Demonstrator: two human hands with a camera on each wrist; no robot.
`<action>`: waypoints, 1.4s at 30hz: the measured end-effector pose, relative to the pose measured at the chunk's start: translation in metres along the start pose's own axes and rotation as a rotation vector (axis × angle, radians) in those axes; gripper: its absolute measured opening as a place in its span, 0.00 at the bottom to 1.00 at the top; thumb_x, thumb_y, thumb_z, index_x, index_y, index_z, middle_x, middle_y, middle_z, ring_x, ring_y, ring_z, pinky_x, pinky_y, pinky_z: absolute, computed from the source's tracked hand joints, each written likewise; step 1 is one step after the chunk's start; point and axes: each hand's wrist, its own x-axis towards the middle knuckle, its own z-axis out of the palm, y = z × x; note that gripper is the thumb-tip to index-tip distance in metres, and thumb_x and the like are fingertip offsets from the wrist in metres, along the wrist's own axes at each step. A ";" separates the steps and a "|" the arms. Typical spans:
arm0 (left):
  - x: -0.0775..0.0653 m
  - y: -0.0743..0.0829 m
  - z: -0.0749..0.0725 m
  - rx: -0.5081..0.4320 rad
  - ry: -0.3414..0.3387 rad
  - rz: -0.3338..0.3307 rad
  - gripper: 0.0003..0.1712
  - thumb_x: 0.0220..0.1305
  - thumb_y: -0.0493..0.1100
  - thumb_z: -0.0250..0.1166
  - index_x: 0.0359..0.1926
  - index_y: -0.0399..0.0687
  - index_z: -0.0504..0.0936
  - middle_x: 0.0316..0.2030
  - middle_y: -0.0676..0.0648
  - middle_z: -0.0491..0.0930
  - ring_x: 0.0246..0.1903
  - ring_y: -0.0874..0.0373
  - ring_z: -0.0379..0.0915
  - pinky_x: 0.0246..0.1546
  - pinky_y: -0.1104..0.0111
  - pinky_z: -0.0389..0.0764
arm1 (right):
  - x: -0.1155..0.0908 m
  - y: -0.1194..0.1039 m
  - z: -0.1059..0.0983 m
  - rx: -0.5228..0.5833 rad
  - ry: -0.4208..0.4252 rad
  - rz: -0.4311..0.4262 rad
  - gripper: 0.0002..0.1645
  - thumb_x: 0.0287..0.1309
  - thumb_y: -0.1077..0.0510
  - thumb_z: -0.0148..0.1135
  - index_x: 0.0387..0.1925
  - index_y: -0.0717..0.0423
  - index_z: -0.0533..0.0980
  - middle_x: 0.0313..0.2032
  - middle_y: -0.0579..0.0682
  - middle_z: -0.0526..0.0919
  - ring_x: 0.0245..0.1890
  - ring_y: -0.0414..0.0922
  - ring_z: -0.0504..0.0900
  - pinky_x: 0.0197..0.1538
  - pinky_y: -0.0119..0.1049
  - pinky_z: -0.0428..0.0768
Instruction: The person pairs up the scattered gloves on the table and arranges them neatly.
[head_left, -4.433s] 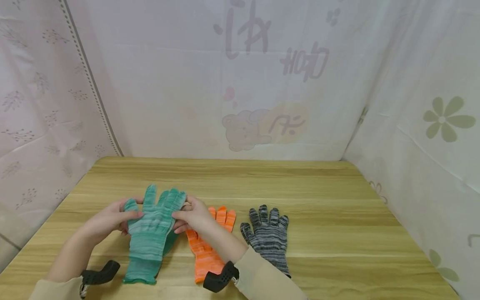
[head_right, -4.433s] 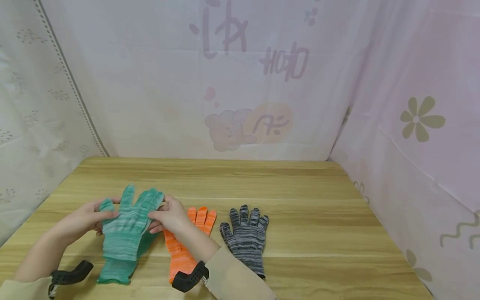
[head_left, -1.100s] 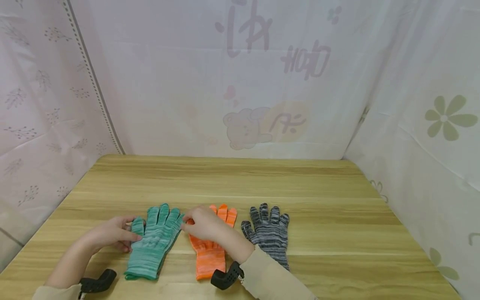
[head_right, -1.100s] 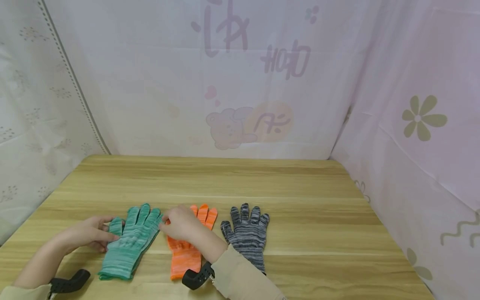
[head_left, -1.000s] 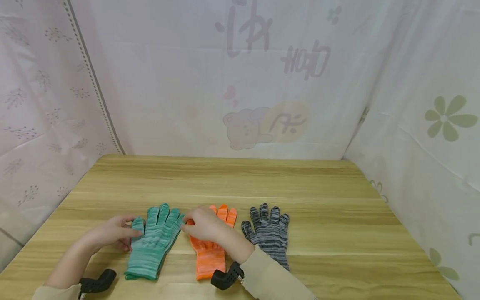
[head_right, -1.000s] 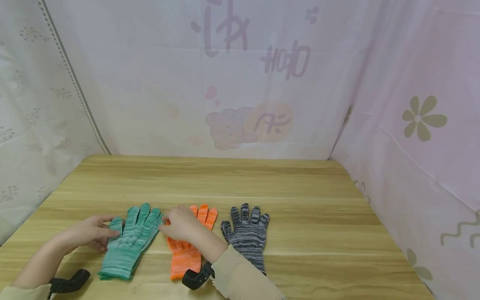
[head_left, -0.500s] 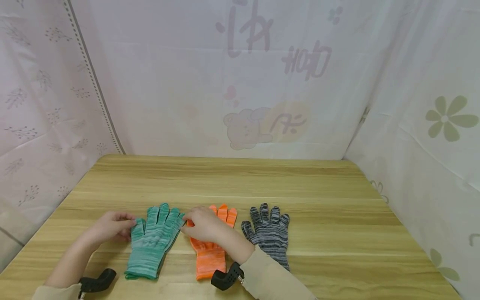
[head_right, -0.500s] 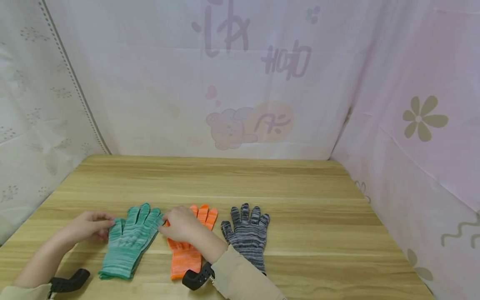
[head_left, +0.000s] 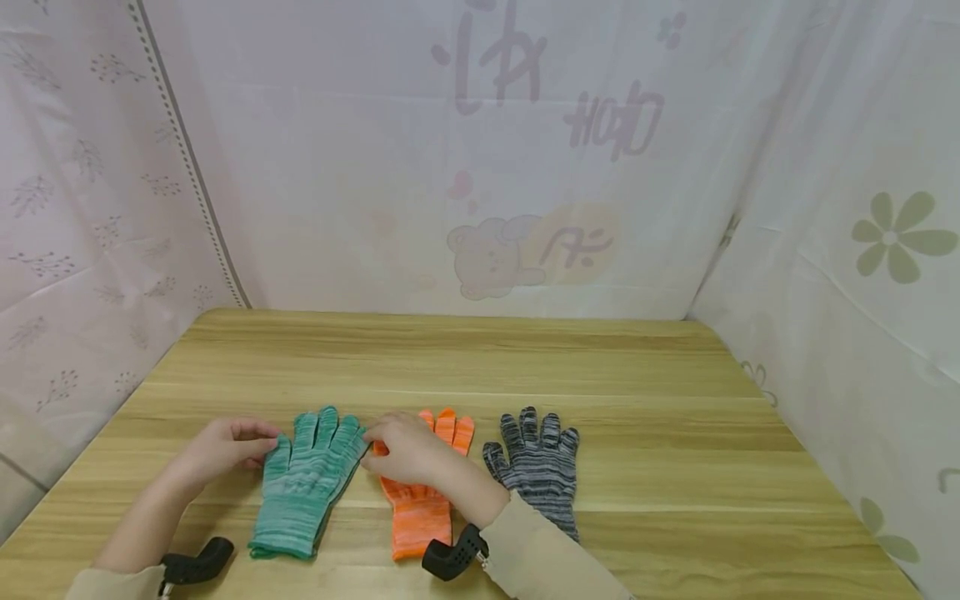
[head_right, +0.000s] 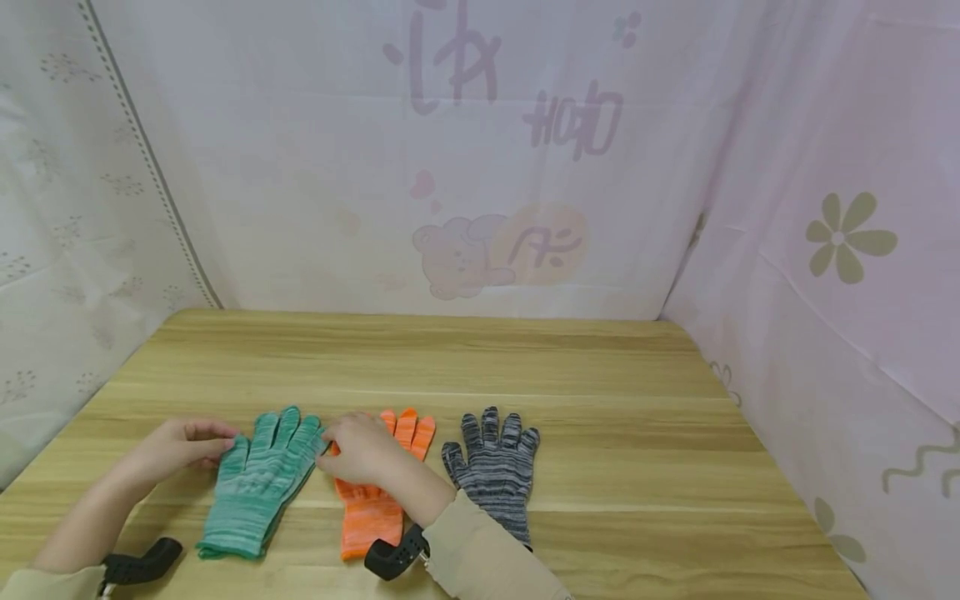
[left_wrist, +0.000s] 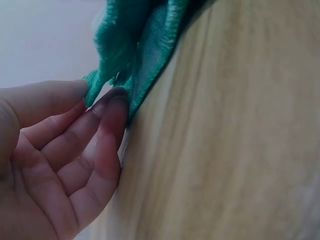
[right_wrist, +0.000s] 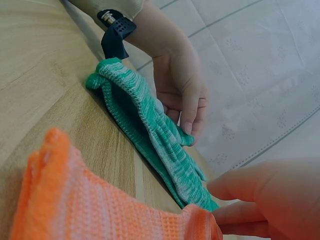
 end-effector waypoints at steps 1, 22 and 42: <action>0.000 0.000 0.000 0.001 0.000 -0.001 0.18 0.65 0.38 0.62 0.50 0.26 0.77 0.40 0.42 0.82 0.33 0.53 0.78 0.34 0.64 0.80 | 0.000 0.000 0.000 -0.001 -0.004 0.000 0.23 0.65 0.47 0.58 0.58 0.49 0.77 0.60 0.44 0.74 0.65 0.45 0.64 0.66 0.45 0.59; 0.003 -0.004 0.001 0.144 -0.005 0.085 0.18 0.60 0.35 0.66 0.49 0.28 0.78 0.34 0.44 0.77 0.34 0.53 0.74 0.30 0.65 0.80 | -0.002 0.003 0.002 -0.012 -0.054 -0.046 0.24 0.65 0.46 0.58 0.59 0.49 0.76 0.64 0.44 0.70 0.68 0.46 0.59 0.68 0.53 0.51; 0.004 0.001 0.002 0.362 0.014 0.135 0.08 0.58 0.35 0.68 0.38 0.37 0.80 0.19 0.50 0.73 0.20 0.57 0.69 0.20 0.68 0.71 | -0.001 0.000 0.002 -0.048 -0.061 -0.037 0.24 0.65 0.45 0.58 0.60 0.47 0.76 0.65 0.43 0.69 0.69 0.49 0.57 0.68 0.55 0.50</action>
